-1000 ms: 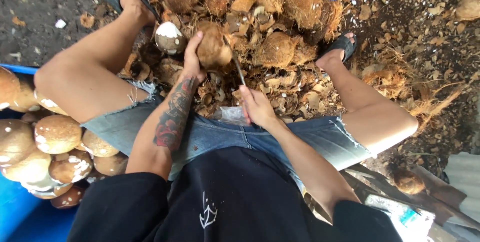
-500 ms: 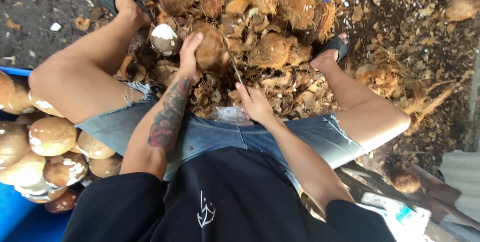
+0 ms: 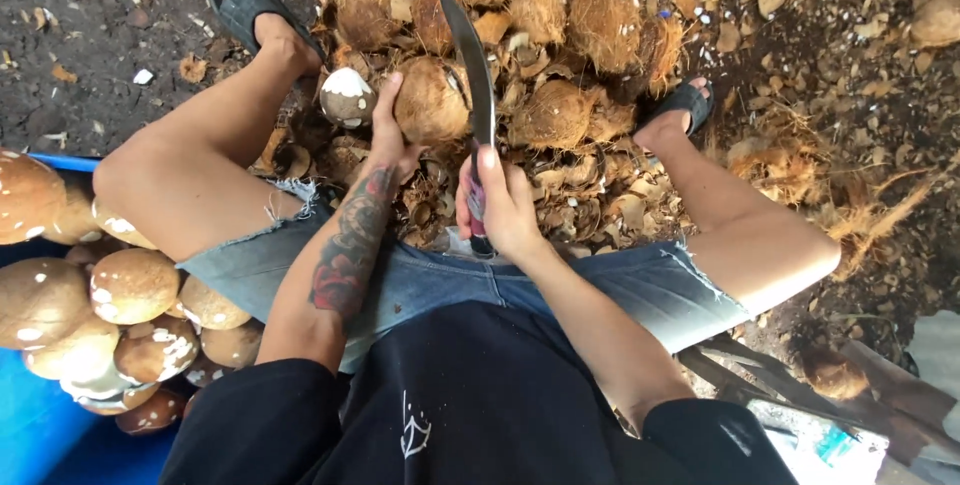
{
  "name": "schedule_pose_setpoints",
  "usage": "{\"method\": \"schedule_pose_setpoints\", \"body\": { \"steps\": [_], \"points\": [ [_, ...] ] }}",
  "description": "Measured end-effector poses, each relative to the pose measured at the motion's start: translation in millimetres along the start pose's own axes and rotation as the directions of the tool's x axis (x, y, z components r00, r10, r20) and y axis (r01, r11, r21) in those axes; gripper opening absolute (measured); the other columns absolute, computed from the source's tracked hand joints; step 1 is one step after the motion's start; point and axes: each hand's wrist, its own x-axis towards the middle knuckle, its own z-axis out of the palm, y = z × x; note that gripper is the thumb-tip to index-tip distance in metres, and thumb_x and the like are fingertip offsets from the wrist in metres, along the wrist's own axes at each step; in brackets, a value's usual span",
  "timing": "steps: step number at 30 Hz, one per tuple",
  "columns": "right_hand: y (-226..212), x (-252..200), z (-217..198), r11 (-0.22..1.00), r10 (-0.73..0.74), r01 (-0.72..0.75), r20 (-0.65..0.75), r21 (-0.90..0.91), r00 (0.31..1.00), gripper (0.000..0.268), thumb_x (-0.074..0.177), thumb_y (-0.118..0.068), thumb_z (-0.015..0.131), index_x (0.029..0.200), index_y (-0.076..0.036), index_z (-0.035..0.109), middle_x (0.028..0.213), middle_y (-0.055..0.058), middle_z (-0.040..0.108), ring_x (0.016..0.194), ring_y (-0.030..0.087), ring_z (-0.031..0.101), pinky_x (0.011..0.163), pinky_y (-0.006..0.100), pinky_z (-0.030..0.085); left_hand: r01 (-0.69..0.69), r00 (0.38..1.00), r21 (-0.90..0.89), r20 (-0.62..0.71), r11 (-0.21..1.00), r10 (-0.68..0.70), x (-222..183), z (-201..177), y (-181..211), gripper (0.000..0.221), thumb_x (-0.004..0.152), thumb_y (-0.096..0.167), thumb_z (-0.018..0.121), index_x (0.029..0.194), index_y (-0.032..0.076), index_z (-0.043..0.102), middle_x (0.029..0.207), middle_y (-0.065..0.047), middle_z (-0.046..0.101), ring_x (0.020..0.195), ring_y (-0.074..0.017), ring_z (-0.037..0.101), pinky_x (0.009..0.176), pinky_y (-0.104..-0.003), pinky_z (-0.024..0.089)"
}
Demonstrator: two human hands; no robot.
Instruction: Peeling the outer husk of coconuts using a machete and placing them in a blue bin.
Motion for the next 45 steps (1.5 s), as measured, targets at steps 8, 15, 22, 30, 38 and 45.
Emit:
{"method": "schedule_pose_setpoints", "body": {
  "steps": [8, 15, 22, 30, 38, 45],
  "points": [
    [137, 36, -88, 0.707, -0.123, 0.213, 0.180, -0.674, 0.976, 0.068, 0.098, -0.068, 0.058, 0.097, -0.001, 0.071, 0.070, 0.018, 0.070, 0.064, 0.035, 0.074, 0.066, 0.046, 0.061, 0.024, 0.998, 0.049, 0.056, 0.998, -0.027, 28, -40, -16, 0.106, 0.078, 0.065, 0.086, 0.158, 0.005, 0.050, 0.157, -0.028, 0.053, 0.144, -0.0480, 0.052, 0.118, -0.065, 0.042],
    [99, 34, -99, 0.741, 0.478, -0.503, -0.178, -0.445, 0.860, 0.068, 0.111, -0.064, 0.043, 0.080, -0.007, 0.063, 0.055, 0.009, 0.063, 0.040, 0.021, 0.066, 0.041, 0.033, 0.057, 0.191, 0.929, -0.172, 0.349, 0.966, -0.122, 9, -20, -18, 0.109, 0.078, 0.079, 0.068, 0.157, 0.008, 0.050, 0.153, -0.027, 0.054, 0.146, -0.0494, 0.048, 0.121, -0.073, 0.034],
    [-5, -3, -61, 0.891, 0.169, -0.162, -0.021, -0.424, 0.985, 0.058, 0.119, -0.041, 0.027, 0.079, -0.010, 0.057, 0.051, 0.005, 0.059, 0.041, 0.017, 0.065, 0.046, 0.029, 0.057, 0.147, 0.984, -0.052, 0.110, 0.988, -0.141, 18, -51, -21, 0.101, 0.080, 0.067, 0.078, 0.156, 0.005, 0.053, 0.153, -0.026, 0.057, 0.144, -0.0480, 0.052, 0.119, -0.065, 0.039],
    [111, 26, -86, 0.459, -0.643, 0.751, 0.406, -0.475, 0.650, 0.069, 0.102, -0.070, 0.057, 0.093, -0.002, 0.065, 0.056, 0.007, 0.056, 0.042, 0.022, 0.056, 0.040, 0.032, 0.049, 0.133, 0.989, 0.132, 0.038, 0.982, -0.140, 31, -50, -26, 0.096, 0.076, 0.065, 0.085, 0.150, 0.007, 0.061, 0.147, -0.023, 0.064, 0.138, -0.0436, 0.058, 0.118, -0.060, 0.044],
    [96, 35, -92, 0.653, 0.506, -0.529, -0.208, -0.541, 0.837, 0.074, 0.111, -0.065, 0.032, 0.096, -0.001, 0.067, 0.066, 0.011, 0.068, 0.059, 0.025, 0.072, 0.063, 0.041, 0.057, 0.063, 0.968, -0.133, 0.248, 0.989, -0.028, 14, -28, -2, 0.086, 0.083, 0.063, 0.072, 0.147, 0.007, 0.060, 0.144, -0.023, 0.065, 0.135, -0.0447, 0.062, 0.114, -0.064, 0.050],
    [-21, -5, -50, 0.980, -0.162, 0.159, -0.008, -0.123, 0.987, 0.055, 0.118, -0.039, 0.022, 0.087, -0.008, 0.054, 0.054, 0.006, 0.061, 0.041, 0.017, 0.064, 0.041, 0.027, 0.053, 0.175, 0.975, 0.057, 0.127, 0.983, -0.181, 32, -54, -8, 0.095, 0.081, 0.060, 0.086, 0.153, 0.006, 0.057, 0.154, -0.025, 0.057, 0.144, -0.0475, 0.052, 0.117, -0.066, 0.043]
  ]
}}
